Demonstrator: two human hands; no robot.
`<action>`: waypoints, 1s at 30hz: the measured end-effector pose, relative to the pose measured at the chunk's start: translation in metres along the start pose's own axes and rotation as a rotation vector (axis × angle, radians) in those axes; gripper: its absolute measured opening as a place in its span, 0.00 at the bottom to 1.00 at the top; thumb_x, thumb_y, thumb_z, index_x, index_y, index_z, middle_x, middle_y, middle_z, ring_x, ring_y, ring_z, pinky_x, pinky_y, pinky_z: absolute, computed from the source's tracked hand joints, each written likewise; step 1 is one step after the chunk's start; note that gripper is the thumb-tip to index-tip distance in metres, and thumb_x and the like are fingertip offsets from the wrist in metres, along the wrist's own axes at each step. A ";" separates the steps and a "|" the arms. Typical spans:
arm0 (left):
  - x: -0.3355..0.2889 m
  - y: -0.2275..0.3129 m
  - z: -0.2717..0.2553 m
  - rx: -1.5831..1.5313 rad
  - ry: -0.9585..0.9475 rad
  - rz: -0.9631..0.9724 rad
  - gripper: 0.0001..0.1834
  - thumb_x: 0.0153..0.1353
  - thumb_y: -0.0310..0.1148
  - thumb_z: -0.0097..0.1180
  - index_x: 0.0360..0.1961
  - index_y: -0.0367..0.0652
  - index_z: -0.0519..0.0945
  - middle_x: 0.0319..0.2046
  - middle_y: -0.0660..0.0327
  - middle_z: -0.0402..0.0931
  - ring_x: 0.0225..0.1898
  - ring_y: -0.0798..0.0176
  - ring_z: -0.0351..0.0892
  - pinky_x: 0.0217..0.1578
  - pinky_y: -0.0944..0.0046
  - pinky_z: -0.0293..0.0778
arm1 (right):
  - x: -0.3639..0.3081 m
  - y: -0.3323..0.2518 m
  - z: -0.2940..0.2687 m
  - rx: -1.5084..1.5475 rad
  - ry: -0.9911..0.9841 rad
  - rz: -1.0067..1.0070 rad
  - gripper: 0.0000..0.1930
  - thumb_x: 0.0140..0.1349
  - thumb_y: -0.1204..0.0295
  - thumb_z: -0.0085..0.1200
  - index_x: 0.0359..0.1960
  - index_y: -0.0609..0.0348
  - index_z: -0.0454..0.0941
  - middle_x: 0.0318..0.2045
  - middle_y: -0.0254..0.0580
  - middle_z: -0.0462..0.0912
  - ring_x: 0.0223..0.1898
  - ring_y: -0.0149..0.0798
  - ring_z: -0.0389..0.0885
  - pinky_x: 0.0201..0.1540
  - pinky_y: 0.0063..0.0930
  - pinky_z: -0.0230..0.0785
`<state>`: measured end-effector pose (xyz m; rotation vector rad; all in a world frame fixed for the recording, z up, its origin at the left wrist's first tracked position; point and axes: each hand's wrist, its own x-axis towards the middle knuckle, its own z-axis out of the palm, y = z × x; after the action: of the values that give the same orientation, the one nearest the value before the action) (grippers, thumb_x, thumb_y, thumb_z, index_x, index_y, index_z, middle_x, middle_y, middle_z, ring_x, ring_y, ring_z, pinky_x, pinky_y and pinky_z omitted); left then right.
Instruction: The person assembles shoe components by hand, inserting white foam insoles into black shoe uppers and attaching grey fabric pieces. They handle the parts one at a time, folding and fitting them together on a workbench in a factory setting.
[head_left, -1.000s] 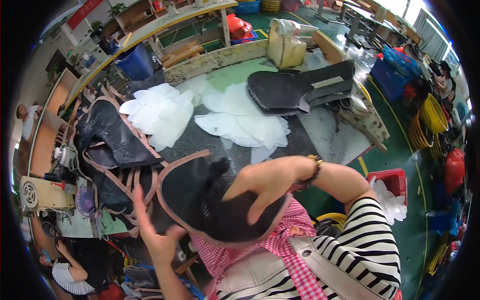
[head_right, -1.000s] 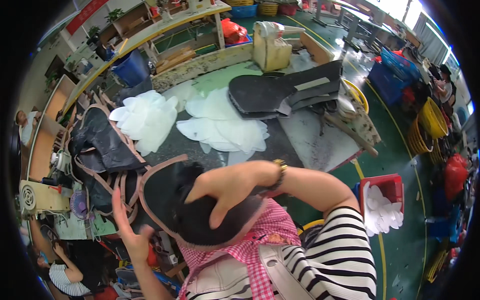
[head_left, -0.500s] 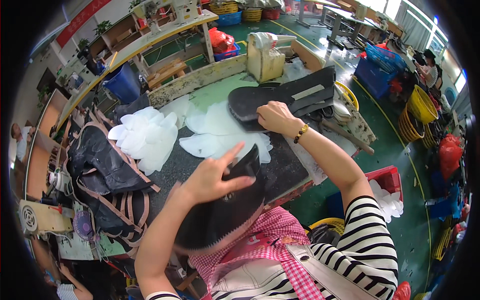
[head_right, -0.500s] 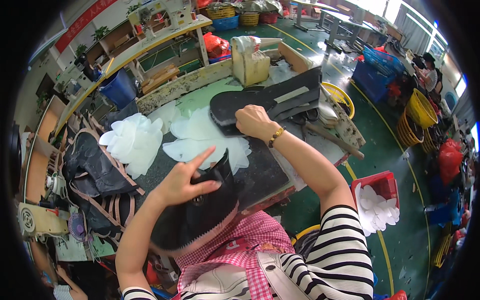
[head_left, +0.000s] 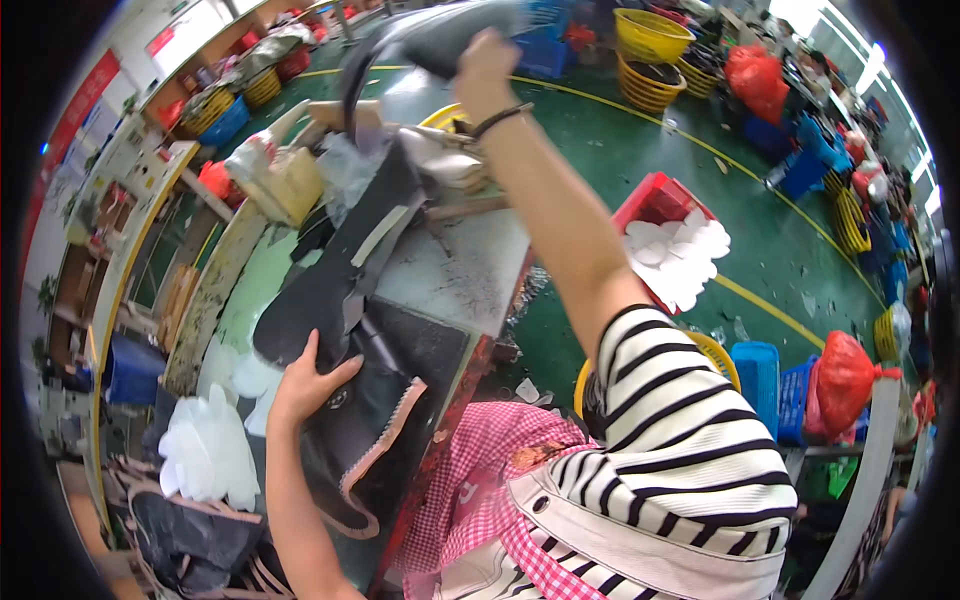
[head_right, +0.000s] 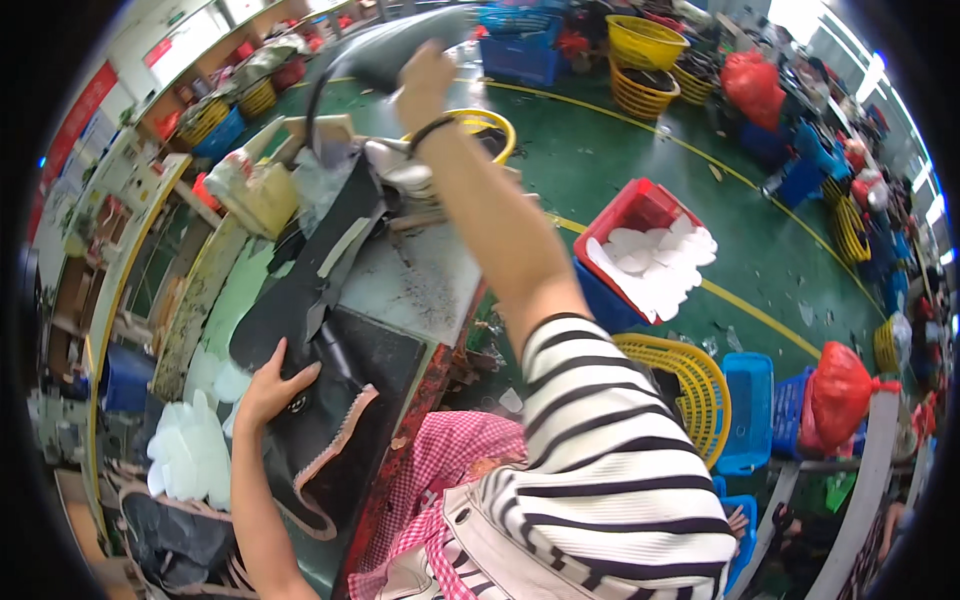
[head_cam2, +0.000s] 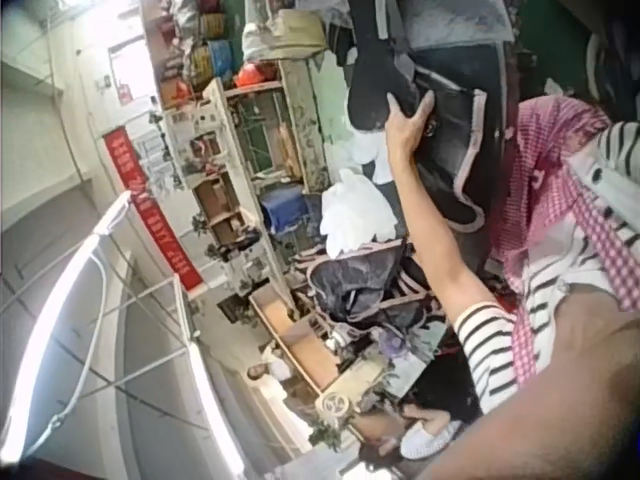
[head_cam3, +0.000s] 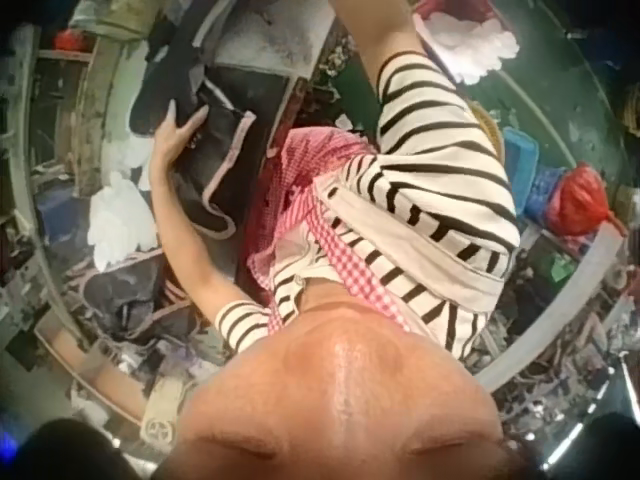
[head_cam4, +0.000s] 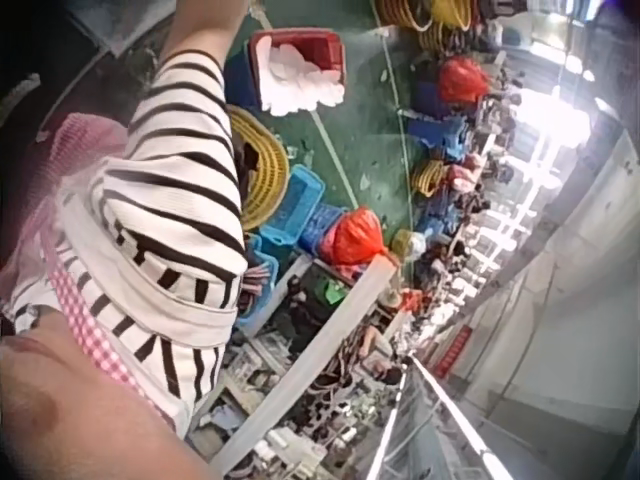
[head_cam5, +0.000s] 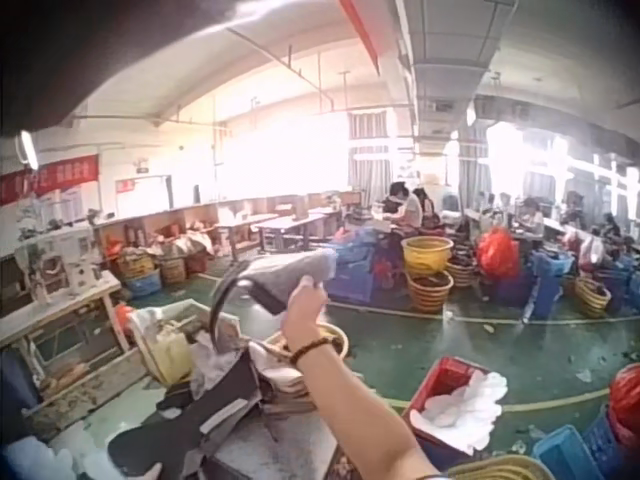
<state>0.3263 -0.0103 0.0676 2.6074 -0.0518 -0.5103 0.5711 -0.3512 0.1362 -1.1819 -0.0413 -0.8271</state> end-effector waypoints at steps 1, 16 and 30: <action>0.000 -0.003 0.002 -0.037 0.018 0.013 0.62 0.43 0.64 0.66 0.68 0.29 0.55 0.54 0.38 0.73 0.58 0.46 0.73 0.59 0.59 0.65 | 0.018 -0.025 -0.003 0.170 0.098 -0.014 0.10 0.60 0.66 0.48 0.34 0.61 0.74 0.28 0.38 0.72 0.30 0.35 0.68 0.35 0.33 0.62; -0.284 0.061 -0.015 -0.128 -0.091 0.205 0.22 0.64 0.48 0.53 0.35 0.36 0.77 0.14 0.45 0.72 0.20 0.41 0.76 0.22 0.49 0.72 | -0.373 -0.077 0.105 0.341 -2.086 -0.666 0.19 0.44 0.82 0.55 0.41 0.55 0.78 0.37 0.40 0.81 0.42 0.48 0.79 0.55 0.40 0.68; -0.275 0.018 -0.027 -0.247 -0.147 0.065 0.20 0.65 0.48 0.52 0.31 0.40 0.77 0.17 0.51 0.77 0.24 0.44 0.79 0.29 0.53 0.75 | -0.321 -0.144 0.020 -0.256 -2.313 0.869 0.28 0.52 0.67 0.70 0.52 0.69 0.76 0.47 0.44 0.81 0.47 0.28 0.78 0.48 0.22 0.72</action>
<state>0.0819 0.0207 0.1930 2.3169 -0.1138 -0.6411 0.2648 -0.1772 0.1191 -1.5613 -1.2001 1.5979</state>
